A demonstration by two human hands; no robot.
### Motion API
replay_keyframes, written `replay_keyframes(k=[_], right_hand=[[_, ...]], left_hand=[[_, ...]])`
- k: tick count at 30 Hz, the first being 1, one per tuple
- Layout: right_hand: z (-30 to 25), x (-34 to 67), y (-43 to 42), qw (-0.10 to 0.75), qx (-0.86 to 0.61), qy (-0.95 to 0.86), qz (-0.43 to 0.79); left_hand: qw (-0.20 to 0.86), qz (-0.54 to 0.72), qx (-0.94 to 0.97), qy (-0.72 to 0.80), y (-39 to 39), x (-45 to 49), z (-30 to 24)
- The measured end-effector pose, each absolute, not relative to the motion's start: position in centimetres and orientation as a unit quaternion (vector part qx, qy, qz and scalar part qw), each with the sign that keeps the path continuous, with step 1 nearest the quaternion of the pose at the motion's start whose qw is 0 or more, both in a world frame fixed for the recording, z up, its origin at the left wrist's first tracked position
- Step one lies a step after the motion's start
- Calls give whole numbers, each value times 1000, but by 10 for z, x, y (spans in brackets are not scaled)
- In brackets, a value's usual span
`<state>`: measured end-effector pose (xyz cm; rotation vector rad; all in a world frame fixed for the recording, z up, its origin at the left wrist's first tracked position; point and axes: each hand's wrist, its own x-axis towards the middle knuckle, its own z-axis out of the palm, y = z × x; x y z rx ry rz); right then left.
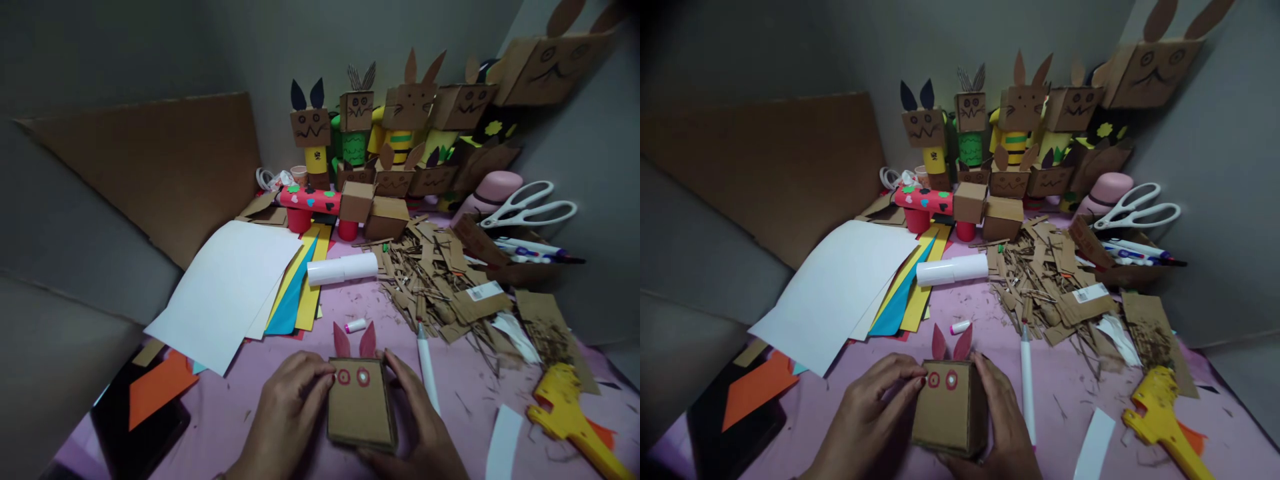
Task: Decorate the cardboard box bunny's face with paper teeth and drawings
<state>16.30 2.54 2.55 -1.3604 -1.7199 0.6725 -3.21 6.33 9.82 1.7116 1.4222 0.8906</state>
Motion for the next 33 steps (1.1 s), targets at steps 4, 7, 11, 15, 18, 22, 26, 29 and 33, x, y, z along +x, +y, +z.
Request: replay_keyframes(k=[4, 7, 11, 15, 18, 22, 26, 29, 33], right_hand=[[24, 165, 26, 402, -532, -703, 250], [26, 164, 27, 402, -530, -709, 235], [27, 162, 27, 406, -534, -705, 231], [27, 163, 27, 403, -525, -709, 246], [26, 164, 28, 403, -520, -713, 243], [26, 163, 28, 406, -514, -718, 236], [26, 164, 28, 403, -517, -717, 237], [27, 165, 29, 399, -511, -724, 234], [27, 166, 30, 395, -503, -735, 226]], left_hand=[[330, 320, 705, 540, 66, -33, 103], [323, 302, 715, 541, 70, -34, 106], [331, 254, 728, 544, 78, -36, 110], [323, 229, 740, 543, 82, -37, 110], [320, 227, 741, 545, 81, -37, 110], [356, 228, 721, 549, 79, -39, 110], [403, 212, 696, 555, 78, -38, 110], [429, 218, 682, 551, 78, -34, 112], [427, 235, 677, 551, 79, -30, 113]])
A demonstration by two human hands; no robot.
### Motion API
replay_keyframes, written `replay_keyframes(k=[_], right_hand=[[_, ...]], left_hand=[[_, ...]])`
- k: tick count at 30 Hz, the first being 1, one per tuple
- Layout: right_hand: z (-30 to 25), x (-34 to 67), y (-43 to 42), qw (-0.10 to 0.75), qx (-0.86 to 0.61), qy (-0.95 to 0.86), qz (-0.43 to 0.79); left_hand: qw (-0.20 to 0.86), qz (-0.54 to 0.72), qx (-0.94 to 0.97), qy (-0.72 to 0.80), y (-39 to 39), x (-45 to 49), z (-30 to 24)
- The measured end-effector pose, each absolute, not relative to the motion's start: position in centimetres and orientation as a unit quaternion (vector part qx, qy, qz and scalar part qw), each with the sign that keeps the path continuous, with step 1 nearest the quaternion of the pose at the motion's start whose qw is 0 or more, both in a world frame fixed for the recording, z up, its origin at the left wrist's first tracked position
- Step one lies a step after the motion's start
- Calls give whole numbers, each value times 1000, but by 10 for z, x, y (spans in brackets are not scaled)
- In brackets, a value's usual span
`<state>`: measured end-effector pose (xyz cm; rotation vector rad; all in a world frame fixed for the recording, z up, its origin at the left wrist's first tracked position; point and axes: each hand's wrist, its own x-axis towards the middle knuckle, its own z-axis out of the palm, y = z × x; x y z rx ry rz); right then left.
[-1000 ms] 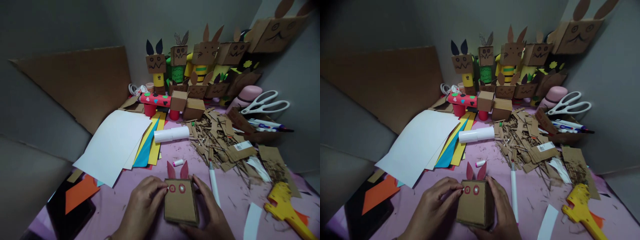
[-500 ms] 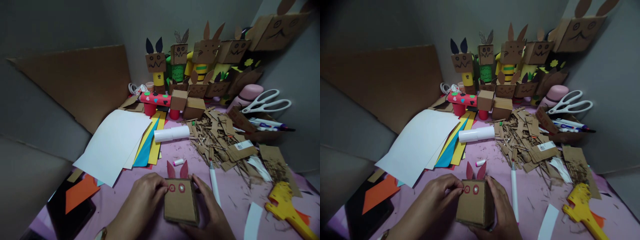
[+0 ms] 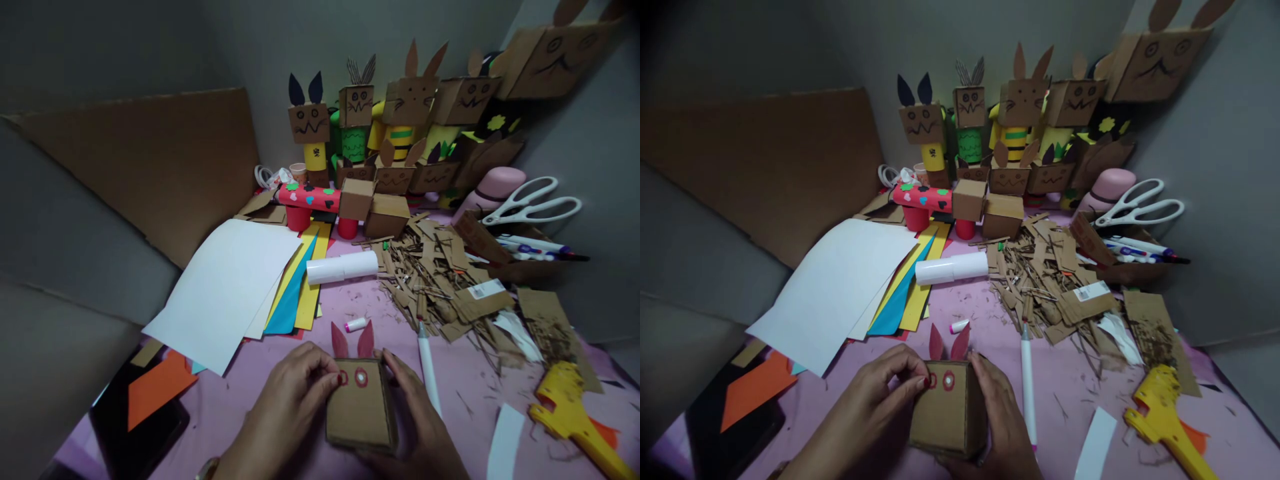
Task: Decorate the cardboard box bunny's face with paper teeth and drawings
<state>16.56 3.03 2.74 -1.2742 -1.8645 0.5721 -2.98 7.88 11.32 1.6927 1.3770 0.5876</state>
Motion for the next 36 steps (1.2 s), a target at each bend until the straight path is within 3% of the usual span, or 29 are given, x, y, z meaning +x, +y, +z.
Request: replay_keyframes(k=[36], right_hand=[[25, 165, 30, 397, -504, -736, 216]], left_hand=[[341, 232, 740, 532, 74, -27, 114]])
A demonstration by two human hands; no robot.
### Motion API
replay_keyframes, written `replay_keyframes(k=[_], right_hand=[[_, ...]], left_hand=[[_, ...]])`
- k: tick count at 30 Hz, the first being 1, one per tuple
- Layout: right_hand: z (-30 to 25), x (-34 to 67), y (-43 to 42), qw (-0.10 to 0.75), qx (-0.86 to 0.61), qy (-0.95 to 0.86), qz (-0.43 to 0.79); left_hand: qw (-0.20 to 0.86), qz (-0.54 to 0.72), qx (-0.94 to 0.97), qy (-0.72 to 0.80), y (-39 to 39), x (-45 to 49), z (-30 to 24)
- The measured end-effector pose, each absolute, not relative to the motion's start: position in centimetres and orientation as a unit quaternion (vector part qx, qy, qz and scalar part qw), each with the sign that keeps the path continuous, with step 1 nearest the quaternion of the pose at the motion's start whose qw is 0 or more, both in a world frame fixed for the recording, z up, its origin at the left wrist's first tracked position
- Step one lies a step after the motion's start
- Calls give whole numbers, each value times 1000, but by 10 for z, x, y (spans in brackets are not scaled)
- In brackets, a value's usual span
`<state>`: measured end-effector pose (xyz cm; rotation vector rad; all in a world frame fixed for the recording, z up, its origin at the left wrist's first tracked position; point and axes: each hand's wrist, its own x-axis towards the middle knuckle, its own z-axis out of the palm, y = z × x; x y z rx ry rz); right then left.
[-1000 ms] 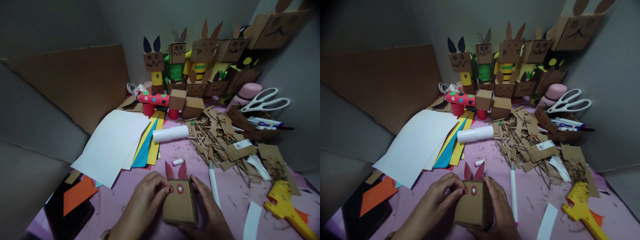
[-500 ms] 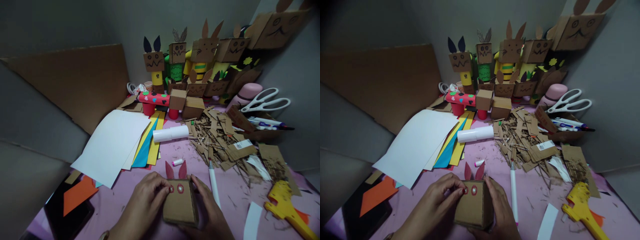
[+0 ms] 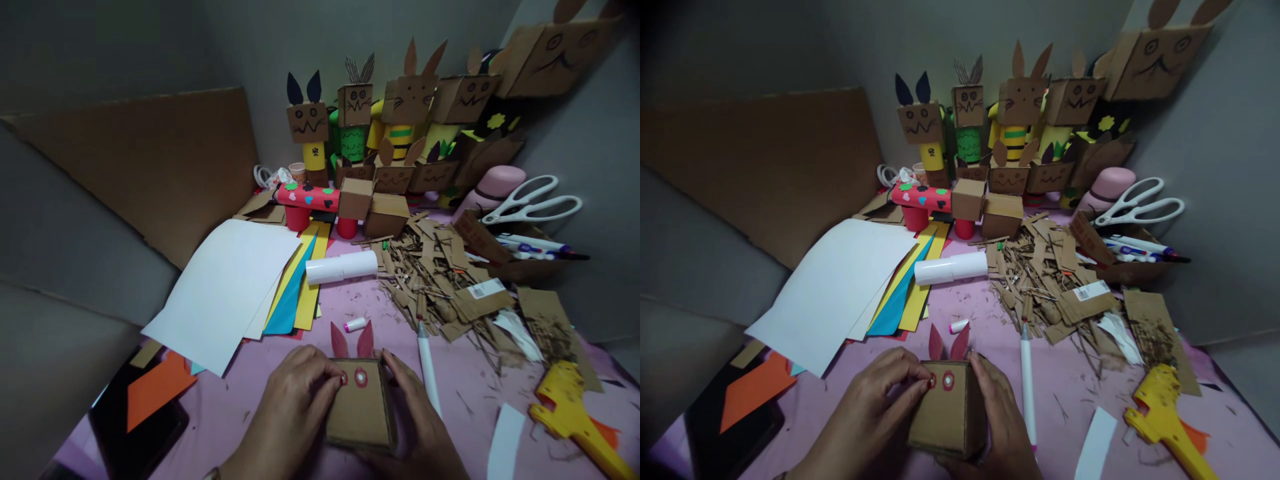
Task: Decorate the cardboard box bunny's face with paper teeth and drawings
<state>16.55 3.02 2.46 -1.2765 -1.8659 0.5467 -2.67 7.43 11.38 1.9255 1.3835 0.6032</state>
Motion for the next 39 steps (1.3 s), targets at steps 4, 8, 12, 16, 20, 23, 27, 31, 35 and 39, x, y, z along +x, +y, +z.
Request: replay_keyframes(k=[4, 8, 12, 16, 20, 23, 27, 31, 35, 39], right_hand=[[26, 165, 30, 403, -501, -735, 217], [26, 165, 30, 400, -501, -733, 227], [24, 166, 29, 393, -511, -730, 228], [22, 167, 28, 394, -514, -727, 230], [22, 168, 28, 389, -511, -731, 231], [24, 167, 28, 393, -515, -726, 230], [26, 165, 28, 400, -518, -720, 232], [26, 164, 28, 402, -517, -719, 232], [27, 164, 29, 406, -516, -722, 217], [27, 164, 29, 407, -519, -722, 210]], left_hand=[[341, 248, 735, 531, 75, -26, 114], [357, 250, 728, 529, 75, -27, 115], [349, 256, 739, 516, 70, -31, 113], [267, 280, 792, 473, 61, -37, 102], [153, 291, 837, 437, 55, -43, 90], [101, 272, 858, 424, 53, -46, 84], [72, 263, 866, 419, 52, -48, 79], [72, 279, 863, 415, 52, -47, 75], [86, 295, 852, 425, 52, -45, 74], [88, 318, 844, 424, 52, -43, 76]])
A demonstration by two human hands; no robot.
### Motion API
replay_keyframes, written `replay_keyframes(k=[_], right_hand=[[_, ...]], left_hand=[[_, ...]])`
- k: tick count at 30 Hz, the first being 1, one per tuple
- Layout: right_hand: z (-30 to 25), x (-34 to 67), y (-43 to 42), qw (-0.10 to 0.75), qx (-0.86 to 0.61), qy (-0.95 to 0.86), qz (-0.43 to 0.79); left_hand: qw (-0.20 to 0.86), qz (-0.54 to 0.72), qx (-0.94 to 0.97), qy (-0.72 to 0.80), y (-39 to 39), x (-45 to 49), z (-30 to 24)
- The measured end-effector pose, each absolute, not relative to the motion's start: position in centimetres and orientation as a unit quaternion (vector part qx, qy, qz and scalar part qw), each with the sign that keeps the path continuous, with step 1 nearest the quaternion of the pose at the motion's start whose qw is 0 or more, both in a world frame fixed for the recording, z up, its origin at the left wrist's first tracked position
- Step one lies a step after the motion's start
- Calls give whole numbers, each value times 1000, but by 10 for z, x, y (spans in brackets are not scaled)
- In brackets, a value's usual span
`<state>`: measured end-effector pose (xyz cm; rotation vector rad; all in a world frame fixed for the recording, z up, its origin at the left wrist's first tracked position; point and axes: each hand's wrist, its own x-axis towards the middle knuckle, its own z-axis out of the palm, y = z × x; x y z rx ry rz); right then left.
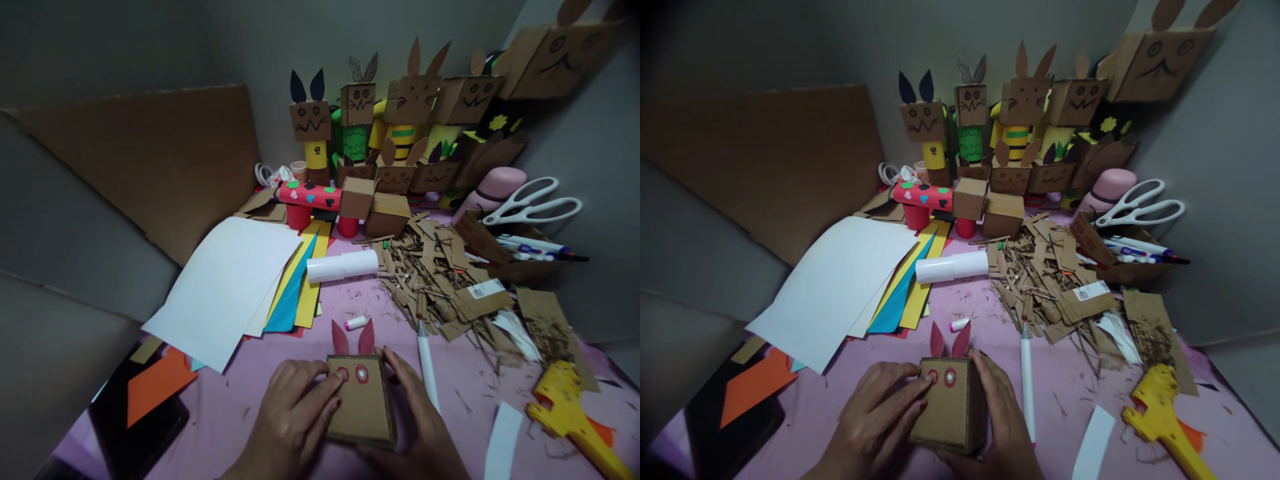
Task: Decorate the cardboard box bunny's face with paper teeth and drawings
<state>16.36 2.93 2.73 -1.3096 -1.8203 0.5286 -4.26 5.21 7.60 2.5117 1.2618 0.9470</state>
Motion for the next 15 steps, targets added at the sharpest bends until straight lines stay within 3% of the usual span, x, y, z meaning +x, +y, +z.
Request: replay_keyframes(k=[7, 11, 15], right_hand=[[26, 165, 28, 400, -520, -724, 214], [26, 165, 28, 401, -526, -718, 219], [27, 165, 28, 396, -531, -715, 224]], left_hand=[[209, 361, 771, 481, 48, -37, 76], [400, 427, 576, 572, 48, -24, 72], [596, 458, 377, 541, 53, -7, 70]])
